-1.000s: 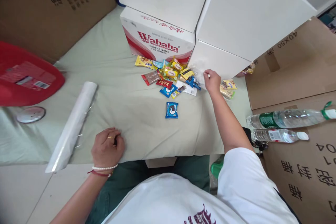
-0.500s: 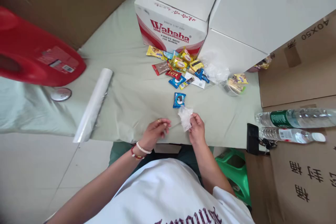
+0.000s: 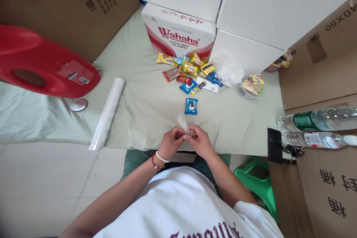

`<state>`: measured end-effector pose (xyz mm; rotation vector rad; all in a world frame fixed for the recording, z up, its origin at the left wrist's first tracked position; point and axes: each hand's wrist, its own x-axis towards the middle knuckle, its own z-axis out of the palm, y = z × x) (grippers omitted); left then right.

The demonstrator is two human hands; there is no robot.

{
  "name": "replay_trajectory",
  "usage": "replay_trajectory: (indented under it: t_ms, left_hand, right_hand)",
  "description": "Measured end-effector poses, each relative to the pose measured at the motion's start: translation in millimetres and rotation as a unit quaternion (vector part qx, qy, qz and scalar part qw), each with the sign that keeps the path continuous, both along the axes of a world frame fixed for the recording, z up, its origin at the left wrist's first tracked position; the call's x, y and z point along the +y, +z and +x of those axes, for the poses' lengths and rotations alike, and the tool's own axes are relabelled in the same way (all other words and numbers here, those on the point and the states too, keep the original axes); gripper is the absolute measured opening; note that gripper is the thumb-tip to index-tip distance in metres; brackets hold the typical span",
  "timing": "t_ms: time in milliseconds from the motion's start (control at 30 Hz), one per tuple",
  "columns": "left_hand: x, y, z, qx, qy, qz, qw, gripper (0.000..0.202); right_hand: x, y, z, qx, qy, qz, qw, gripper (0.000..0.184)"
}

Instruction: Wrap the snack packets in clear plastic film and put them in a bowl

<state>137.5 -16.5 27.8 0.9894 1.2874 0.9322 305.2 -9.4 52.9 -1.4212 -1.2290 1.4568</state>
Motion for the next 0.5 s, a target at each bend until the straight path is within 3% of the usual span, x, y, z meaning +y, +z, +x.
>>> replay_trajectory:
  t_ms: [167, 300, 400, 500]
  left_hand:
    - [0.9, 1.2, -21.7, -0.102, 0.008, -0.073, 0.992, 0.048]
    - [1.4, 4.8, -25.7, -0.123, 0.055, -0.098, 0.986, 0.059]
    - [7.0, 3.9, -20.5, -0.118, 0.095, -0.096, 0.984, 0.059]
    - [14.2, 1.2, -20.0, -0.105, 0.133, -0.083, 0.982, 0.051]
  right_hand:
    - [8.7, -0.1, 6.9, 0.020, -0.052, -0.029, 0.998, 0.037]
    - [7.4, 4.6, 7.6, 0.010, -0.019, -0.022, 1.000, 0.037]
    - [1.6, 7.8, 1.0, 0.023, 0.022, -0.013, 0.999, 0.033]
    - [-2.6, 6.2, -1.3, 0.049, 0.011, -0.022, 0.998, 0.032]
